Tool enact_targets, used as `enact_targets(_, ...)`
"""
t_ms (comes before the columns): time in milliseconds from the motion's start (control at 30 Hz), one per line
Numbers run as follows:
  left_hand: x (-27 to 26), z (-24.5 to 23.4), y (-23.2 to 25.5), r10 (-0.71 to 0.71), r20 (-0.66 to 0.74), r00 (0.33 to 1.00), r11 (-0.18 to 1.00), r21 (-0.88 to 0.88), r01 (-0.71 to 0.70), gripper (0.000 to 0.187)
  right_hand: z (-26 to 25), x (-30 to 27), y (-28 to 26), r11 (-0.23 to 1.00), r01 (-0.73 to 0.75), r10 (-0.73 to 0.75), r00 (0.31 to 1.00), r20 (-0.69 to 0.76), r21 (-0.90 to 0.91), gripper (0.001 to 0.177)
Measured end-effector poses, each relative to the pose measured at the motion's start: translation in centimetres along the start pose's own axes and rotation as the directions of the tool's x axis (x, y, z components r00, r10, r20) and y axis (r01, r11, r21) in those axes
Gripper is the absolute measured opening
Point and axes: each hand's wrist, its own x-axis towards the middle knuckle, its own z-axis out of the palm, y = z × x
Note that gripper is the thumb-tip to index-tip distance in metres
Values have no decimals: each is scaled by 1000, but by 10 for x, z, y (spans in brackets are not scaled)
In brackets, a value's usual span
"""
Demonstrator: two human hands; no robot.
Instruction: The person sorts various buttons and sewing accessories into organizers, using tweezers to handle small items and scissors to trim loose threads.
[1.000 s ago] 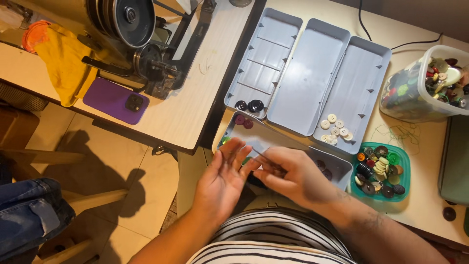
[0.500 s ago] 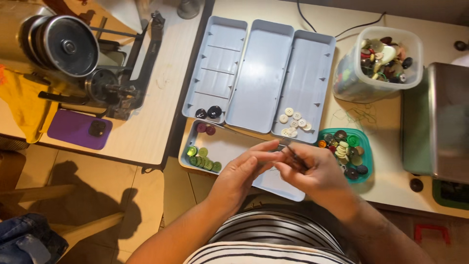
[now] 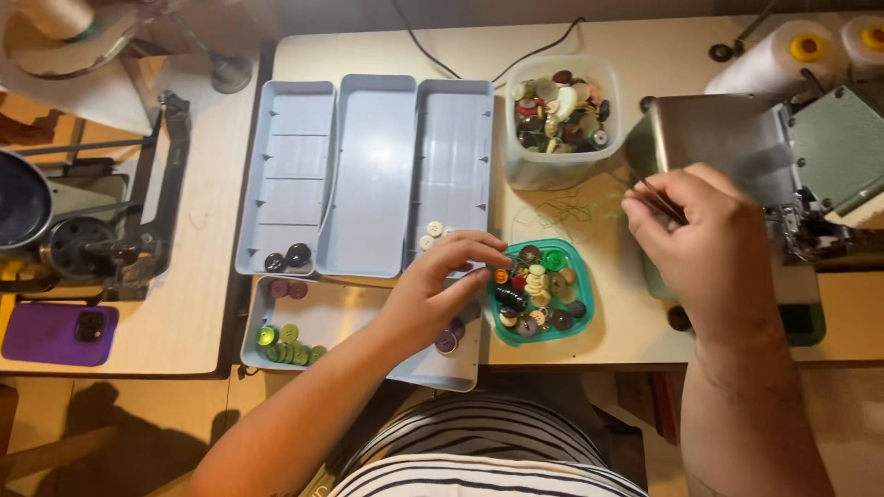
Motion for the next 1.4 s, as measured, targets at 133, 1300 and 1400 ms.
enact_targets(133, 13, 8, -5, 9, -32, 999, 968, 250, -1, 23, 4, 10, 37, 983, 61, -71, 996, -52, -173, 22)
enact_targets(1300, 49, 34, -8, 247, 80, 966, 795, 554, -249, 5, 31, -43, -28, 829, -309, 214, 945, 246, 467, 31)
enact_targets(1400, 46, 33, -5, 241, 55, 969, 818, 527, -233, 6, 34, -40, -25, 835, -299, 222, 951, 215, 462, 12)
